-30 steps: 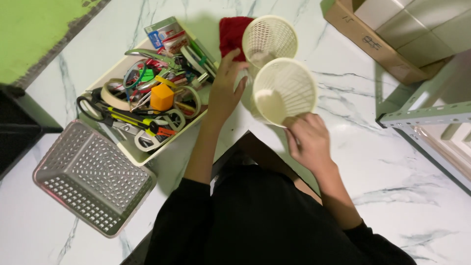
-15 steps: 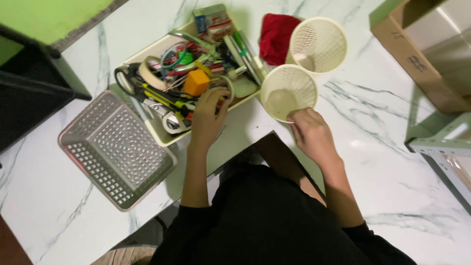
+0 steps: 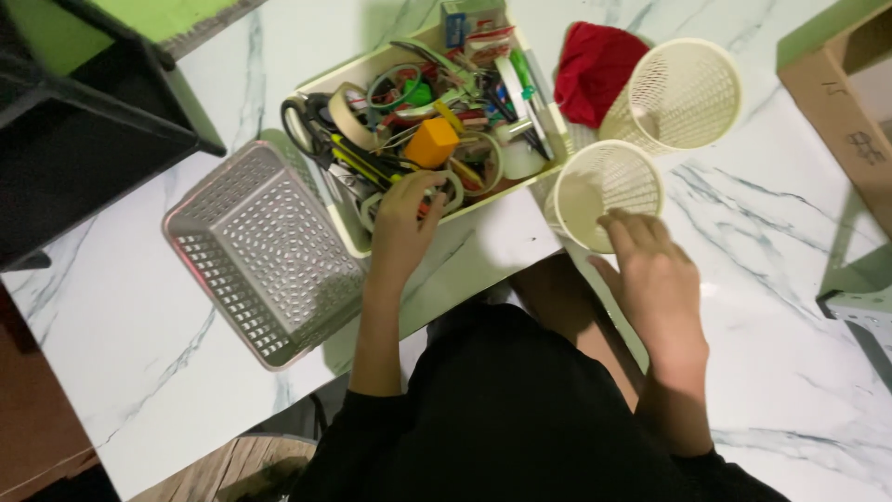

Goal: The user organizes various office and packing supplies including boxes, tape, and tools.

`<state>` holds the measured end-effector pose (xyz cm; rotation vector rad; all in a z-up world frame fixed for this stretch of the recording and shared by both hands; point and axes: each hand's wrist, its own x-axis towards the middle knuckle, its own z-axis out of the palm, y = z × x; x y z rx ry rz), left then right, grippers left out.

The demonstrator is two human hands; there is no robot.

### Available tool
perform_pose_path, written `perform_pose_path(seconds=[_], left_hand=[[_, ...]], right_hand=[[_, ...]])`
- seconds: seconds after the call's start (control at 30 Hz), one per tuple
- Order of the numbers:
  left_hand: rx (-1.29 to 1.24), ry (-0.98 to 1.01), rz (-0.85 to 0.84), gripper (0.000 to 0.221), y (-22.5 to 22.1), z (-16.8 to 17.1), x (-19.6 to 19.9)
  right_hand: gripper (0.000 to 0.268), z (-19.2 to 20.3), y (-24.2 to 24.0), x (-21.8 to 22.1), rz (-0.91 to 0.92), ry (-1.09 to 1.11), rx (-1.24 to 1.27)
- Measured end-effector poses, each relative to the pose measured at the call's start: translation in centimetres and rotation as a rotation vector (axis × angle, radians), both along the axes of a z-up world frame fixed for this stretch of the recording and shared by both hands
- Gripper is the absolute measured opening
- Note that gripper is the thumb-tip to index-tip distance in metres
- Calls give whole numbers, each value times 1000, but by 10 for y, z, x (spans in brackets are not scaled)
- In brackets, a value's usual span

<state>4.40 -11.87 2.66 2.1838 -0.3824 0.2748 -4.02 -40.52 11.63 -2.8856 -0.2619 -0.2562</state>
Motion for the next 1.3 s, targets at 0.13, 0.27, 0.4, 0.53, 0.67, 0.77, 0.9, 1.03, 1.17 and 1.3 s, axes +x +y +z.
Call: perform_pose_path(seconds=[0.13, 0.27, 0.4, 0.53, 0.67, 0.77, 0.9, 1.03, 1.17, 1.3], left_hand=[[33, 39, -11, 22, -1, -6, 0], [-38, 97, -111, 22, -19, -20, 8], [28, 81, -222, 28, -42, -32, 26], [227, -110, -210, 25, -56, -69, 36], [210, -145, -192, 13, -49, -77, 39], [74, -83, -215, 11, -37, -73, 42], [-358, 239, -254, 14, -20, -92, 49], [-761, 534, -230, 22, 12, -80, 54], [-1174, 634, -226, 24, 41, -69, 55], [-1331, 624, -185, 26, 62, -54, 45]], right_hand=[[34, 8, 31, 14, -17, -88, 82], [35, -18, 72, 47, 171, -101, 403], [51, -71, 104, 100, 117, -144, 390], [50, -133, 109, 151, -33, -197, 349], [60, -157, 110, 179, -155, -286, 252], [57, -159, 108, 187, -175, -253, 428], [40, -166, 101, 199, -182, -366, 623], [37, -101, 121, 172, -104, -444, 646], [37, -70, 154, 152, -129, -271, 890], [36, -75, 184, 127, 84, -210, 950]])
